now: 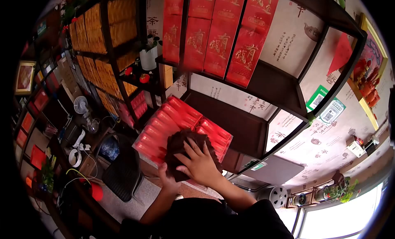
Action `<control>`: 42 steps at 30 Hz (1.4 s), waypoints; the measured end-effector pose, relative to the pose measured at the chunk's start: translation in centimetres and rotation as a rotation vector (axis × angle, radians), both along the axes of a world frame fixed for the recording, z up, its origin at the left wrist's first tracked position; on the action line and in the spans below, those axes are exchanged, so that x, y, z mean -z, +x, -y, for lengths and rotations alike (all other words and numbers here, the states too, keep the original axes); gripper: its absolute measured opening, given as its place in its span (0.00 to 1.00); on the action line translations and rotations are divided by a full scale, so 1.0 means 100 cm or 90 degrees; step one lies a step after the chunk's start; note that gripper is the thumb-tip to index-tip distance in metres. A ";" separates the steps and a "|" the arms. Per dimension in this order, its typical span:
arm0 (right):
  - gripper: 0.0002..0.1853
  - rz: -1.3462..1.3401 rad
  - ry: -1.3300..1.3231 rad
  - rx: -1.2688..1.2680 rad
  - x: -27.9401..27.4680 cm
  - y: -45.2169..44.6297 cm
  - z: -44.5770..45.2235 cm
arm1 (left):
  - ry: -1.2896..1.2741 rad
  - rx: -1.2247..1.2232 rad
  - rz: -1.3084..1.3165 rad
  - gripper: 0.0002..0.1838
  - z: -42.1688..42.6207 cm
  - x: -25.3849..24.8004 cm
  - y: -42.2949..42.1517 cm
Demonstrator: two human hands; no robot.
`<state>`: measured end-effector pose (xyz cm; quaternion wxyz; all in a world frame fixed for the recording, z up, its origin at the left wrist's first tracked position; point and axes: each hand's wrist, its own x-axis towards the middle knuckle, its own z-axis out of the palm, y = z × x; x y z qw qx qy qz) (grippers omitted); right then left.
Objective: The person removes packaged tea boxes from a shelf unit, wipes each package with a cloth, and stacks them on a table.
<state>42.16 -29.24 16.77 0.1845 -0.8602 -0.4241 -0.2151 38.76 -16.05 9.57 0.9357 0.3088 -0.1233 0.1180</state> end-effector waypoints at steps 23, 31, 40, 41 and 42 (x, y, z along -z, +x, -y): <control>0.24 -0.165 -0.120 -0.022 0.015 0.100 0.090 | 0.010 0.363 -0.198 0.42 0.025 0.044 0.088; 0.31 -0.052 -0.134 0.238 0.044 0.161 0.040 | 0.048 0.265 -0.250 0.35 0.035 0.039 0.076; 0.35 -0.161 -0.167 0.676 0.058 0.185 0.140 | -0.014 0.207 -0.288 0.30 0.049 0.038 0.071; 0.35 -0.132 -0.183 0.661 0.063 0.179 0.132 | -0.012 0.215 -0.291 0.30 0.050 0.039 0.072; 0.35 -0.113 -0.192 0.624 0.062 0.169 0.118 | -0.015 0.222 -0.283 0.29 0.050 0.039 0.073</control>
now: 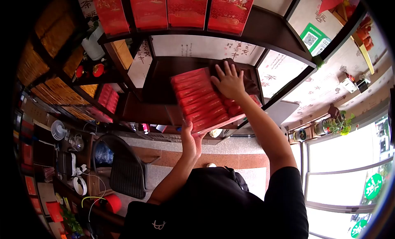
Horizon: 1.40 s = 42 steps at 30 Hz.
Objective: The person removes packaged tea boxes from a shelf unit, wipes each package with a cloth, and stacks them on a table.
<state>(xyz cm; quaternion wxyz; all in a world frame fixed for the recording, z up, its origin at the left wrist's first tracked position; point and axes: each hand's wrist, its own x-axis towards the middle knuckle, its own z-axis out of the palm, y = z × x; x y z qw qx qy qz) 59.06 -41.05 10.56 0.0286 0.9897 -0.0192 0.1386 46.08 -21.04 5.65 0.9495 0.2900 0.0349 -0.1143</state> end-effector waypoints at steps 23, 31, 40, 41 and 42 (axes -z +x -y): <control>0.27 0.110 0.145 -0.111 -0.022 -0.169 -0.111 | -0.016 0.122 -0.106 0.36 -0.040 0.008 -0.040; 0.27 0.089 0.131 -0.127 -0.019 -0.181 -0.091 | 0.044 0.141 -0.057 0.36 -0.051 0.019 -0.040; 0.30 0.068 0.069 -0.158 -0.013 -0.163 -0.095 | 0.054 0.043 -0.072 0.39 -0.035 0.035 -0.042; 0.29 0.059 0.086 -0.228 -0.007 -0.160 -0.111 | 0.041 0.049 -0.089 0.40 -0.034 0.032 -0.043; 0.29 0.080 0.094 -0.284 -0.001 -0.155 -0.124 | 0.029 0.055 -0.105 0.42 -0.034 0.030 -0.044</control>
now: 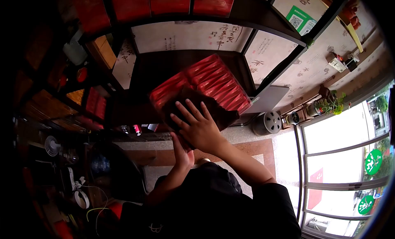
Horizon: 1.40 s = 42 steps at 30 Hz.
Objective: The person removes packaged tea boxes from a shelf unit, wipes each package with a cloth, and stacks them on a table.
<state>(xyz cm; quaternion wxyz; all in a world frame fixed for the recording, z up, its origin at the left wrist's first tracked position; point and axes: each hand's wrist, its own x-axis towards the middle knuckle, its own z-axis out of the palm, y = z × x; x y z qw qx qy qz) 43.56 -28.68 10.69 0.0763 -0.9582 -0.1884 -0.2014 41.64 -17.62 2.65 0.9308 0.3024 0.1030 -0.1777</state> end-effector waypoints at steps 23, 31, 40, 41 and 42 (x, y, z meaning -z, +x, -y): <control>0.25 -0.143 0.352 0.218 -0.006 0.067 0.182 | 0.030 -0.177 0.052 0.33 0.014 -0.003 0.001; 0.25 0.099 0.804 0.199 0.070 -0.003 0.149 | 0.062 -0.127 -0.030 0.41 0.037 -0.053 -0.005; 0.24 0.103 0.545 -0.108 0.111 -0.073 0.010 | 0.064 0.027 0.003 0.39 0.043 -0.069 -0.005; 0.24 0.100 0.492 -0.110 0.118 -0.072 0.017 | 0.056 0.028 -0.019 0.38 0.041 -0.064 -0.005; 0.24 0.102 0.496 -0.107 0.119 -0.070 0.021 | 0.059 0.031 -0.019 0.38 0.040 -0.066 -0.008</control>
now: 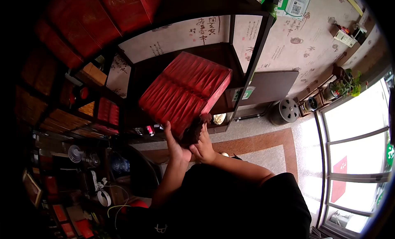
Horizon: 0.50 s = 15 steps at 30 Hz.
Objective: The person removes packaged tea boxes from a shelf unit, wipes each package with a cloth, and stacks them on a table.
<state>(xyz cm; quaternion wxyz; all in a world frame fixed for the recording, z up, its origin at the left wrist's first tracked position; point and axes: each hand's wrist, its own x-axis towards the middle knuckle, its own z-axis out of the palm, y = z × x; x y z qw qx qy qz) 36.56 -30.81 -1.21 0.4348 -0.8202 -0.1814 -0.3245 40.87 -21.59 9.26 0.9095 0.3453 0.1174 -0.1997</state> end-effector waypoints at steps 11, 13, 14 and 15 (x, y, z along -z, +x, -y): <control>0.10 0.014 -0.283 0.155 -0.120 0.062 0.088 | 0.057 0.031 0.065 0.40 -0.027 0.026 -0.012; 0.14 -0.004 -0.342 -0.003 -0.121 0.062 0.066 | 0.042 0.024 0.035 0.40 -0.029 0.037 -0.014; 0.16 0.004 -0.381 -0.042 -0.125 0.064 0.056 | 0.041 0.022 0.034 0.40 -0.029 0.039 -0.016; 0.18 0.013 -0.419 -0.081 -0.130 0.066 0.045 | 0.014 0.014 0.034 0.40 -0.028 0.039 -0.018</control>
